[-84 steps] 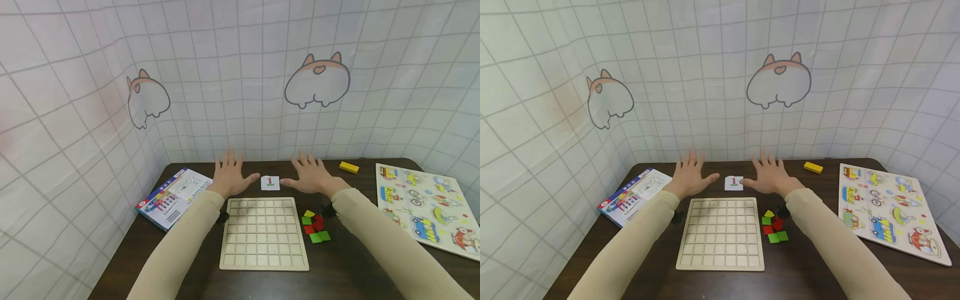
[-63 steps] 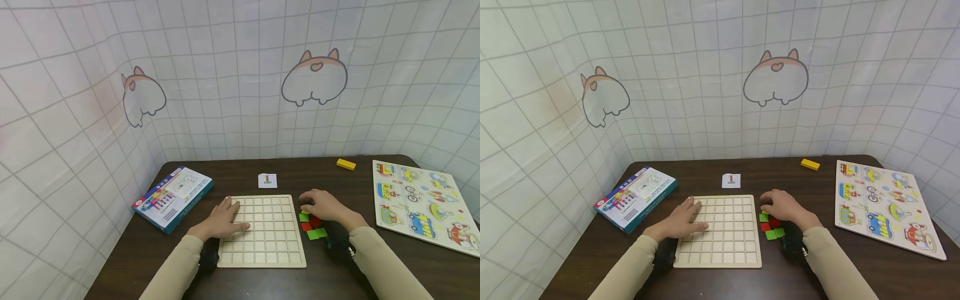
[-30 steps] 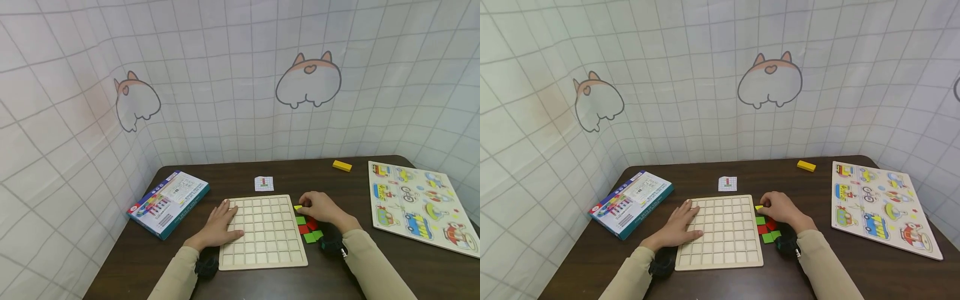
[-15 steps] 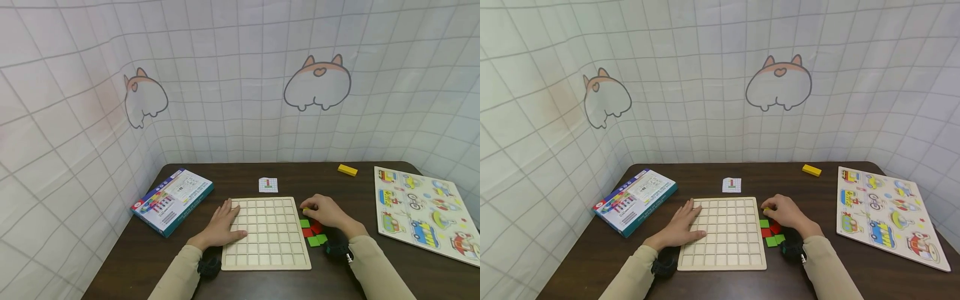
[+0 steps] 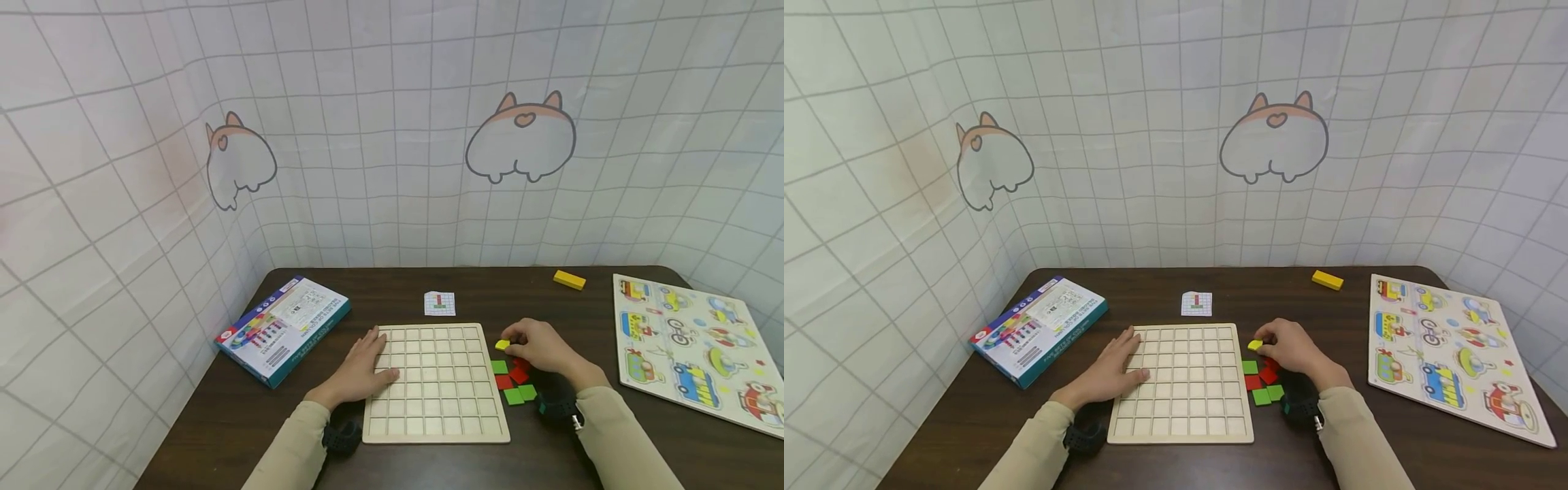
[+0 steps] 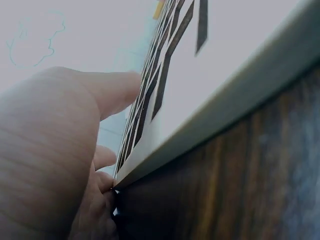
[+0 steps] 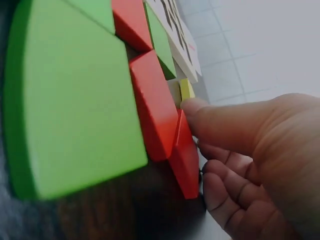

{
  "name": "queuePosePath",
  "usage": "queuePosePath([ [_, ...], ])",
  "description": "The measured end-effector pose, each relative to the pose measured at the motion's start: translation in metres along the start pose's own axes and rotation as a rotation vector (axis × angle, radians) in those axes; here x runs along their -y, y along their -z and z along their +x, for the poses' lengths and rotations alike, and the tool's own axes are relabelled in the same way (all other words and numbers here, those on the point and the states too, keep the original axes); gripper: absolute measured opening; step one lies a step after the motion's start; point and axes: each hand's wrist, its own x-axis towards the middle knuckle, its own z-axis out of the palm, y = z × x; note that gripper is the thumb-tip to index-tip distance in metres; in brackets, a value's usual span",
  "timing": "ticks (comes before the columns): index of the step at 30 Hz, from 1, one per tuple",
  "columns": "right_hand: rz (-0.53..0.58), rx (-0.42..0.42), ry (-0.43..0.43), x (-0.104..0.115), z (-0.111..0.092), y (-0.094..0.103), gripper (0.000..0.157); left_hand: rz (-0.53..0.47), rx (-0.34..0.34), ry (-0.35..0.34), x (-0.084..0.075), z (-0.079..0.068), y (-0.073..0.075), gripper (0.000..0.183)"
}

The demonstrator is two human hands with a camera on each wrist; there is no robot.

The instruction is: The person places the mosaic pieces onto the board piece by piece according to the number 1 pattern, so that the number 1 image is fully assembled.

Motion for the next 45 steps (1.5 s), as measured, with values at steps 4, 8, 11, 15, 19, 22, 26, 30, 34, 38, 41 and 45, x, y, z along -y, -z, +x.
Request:
queuePosePath([
  [4,-0.004,-0.025,-0.004,-0.004,0.0,-0.002,0.015,-0.005,0.004,0.004,0.001,0.002,-0.002,0.081],
  [8,0.027,-0.04,-0.001,-0.006,-0.001,-0.005,0.016,0.005,0.013,0.007,0.003,0.0,-0.004,0.081],
  [11,0.062,-0.06,0.004,-0.004,-0.003,-0.009,0.019,0.003,0.01,-0.006,0.006,-0.002,-0.004,0.08],
  [15,0.084,-0.082,0.033,0.008,-0.002,-0.015,0.021,-0.013,-0.008,0.011,0.009,-0.007,-0.003,0.083],
  [19,0.097,-0.066,0.087,0.024,0.004,-0.024,0.019,-0.007,-0.029,0.036,0.009,-0.007,-0.002,0.085],
  [22,0.115,-0.039,0.138,0.034,0.009,-0.03,0.018,0.007,-0.033,0.033,0.008,-0.005,-0.002,0.083],
  [26,0.127,-0.023,0.169,0.047,0.015,-0.032,0.017,0.011,-0.041,0.02,0.005,-0.001,-0.003,0.083],
  [30,0.135,-0.011,0.18,0.057,0.023,-0.034,0.021,0.01,-0.047,0.024,0.004,0.001,-0.004,0.084],
  [34,0.139,0.007,0.193,0.066,0.031,-0.04,0.026,0.019,-0.045,0.044,0.004,0.001,-0.003,0.088],
  [38,0.132,0.009,0.181,0.072,0.038,-0.046,0.023,0.028,-0.041,0.051,0.003,0.001,-0.002,0.09],
  [41,0.121,0.008,0.176,0.076,0.042,-0.049,0.021,0.036,-0.038,0.06,0.002,0.001,-0.002,0.088],
  [45,0.119,0.015,0.17,0.081,0.044,-0.053,0.021,0.04,-0.034,0.072,0.002,0.002,-0.002,0.088],
])
